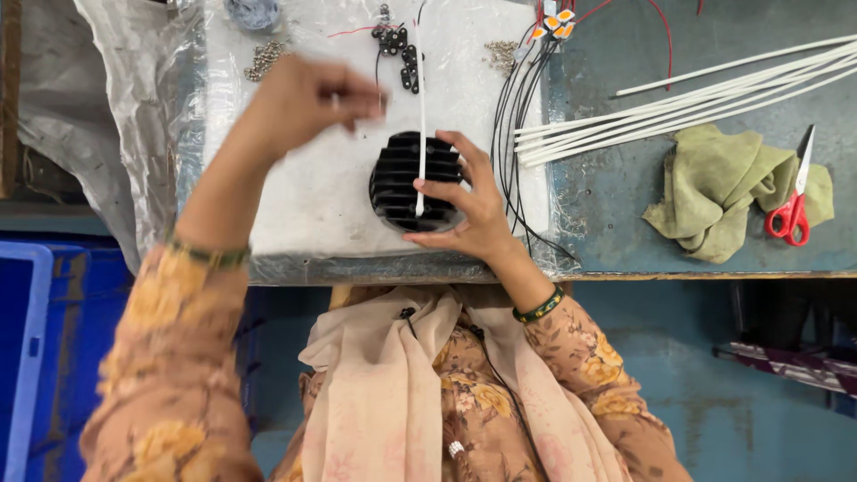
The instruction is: The person inserts a white plastic tube into a black finned housing, then uses a green soldering iron to heat the tube at the housing interface. Afterward, they repeatedly cut white plastic tubes to length with red scissors and organize the cut pieces on the table.
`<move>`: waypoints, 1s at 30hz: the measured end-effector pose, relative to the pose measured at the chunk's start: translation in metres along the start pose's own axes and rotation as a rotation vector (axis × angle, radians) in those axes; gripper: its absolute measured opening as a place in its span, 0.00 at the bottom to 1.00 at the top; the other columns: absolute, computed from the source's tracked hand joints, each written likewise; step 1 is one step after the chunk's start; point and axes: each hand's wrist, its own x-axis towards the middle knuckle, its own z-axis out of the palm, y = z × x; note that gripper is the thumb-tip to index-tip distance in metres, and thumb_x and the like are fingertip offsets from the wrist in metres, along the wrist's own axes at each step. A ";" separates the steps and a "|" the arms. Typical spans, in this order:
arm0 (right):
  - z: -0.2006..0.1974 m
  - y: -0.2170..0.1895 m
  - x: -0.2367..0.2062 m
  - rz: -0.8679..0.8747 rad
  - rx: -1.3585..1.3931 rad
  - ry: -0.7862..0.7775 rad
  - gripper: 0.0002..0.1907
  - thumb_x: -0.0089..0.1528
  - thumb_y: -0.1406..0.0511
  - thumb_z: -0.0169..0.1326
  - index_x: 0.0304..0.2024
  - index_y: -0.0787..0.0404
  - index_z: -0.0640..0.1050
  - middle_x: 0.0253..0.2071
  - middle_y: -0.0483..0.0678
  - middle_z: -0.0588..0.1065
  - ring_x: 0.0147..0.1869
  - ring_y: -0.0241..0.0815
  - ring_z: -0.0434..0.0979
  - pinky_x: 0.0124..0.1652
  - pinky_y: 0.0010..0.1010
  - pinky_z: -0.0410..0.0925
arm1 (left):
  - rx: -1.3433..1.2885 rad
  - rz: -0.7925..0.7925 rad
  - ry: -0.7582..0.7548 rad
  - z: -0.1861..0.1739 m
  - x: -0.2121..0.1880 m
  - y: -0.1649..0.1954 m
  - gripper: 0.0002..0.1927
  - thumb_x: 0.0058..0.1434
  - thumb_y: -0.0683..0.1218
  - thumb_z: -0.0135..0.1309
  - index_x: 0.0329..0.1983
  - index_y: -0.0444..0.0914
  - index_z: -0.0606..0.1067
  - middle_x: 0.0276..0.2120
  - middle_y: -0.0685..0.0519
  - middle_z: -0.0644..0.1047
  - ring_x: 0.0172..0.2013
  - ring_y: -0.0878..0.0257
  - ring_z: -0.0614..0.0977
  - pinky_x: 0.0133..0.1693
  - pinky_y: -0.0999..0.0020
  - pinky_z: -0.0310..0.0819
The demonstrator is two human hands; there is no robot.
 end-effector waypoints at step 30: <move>0.003 0.026 -0.001 -0.027 -0.002 -0.031 0.39 0.50 0.52 0.80 0.61 0.43 0.76 0.76 0.54 0.55 0.79 0.64 0.57 0.74 0.53 0.62 | 0.308 0.240 0.013 0.068 -0.064 0.046 0.09 0.60 0.38 0.64 0.44 0.37 0.83 0.38 0.50 0.81 0.36 0.60 0.85 0.37 0.68 0.79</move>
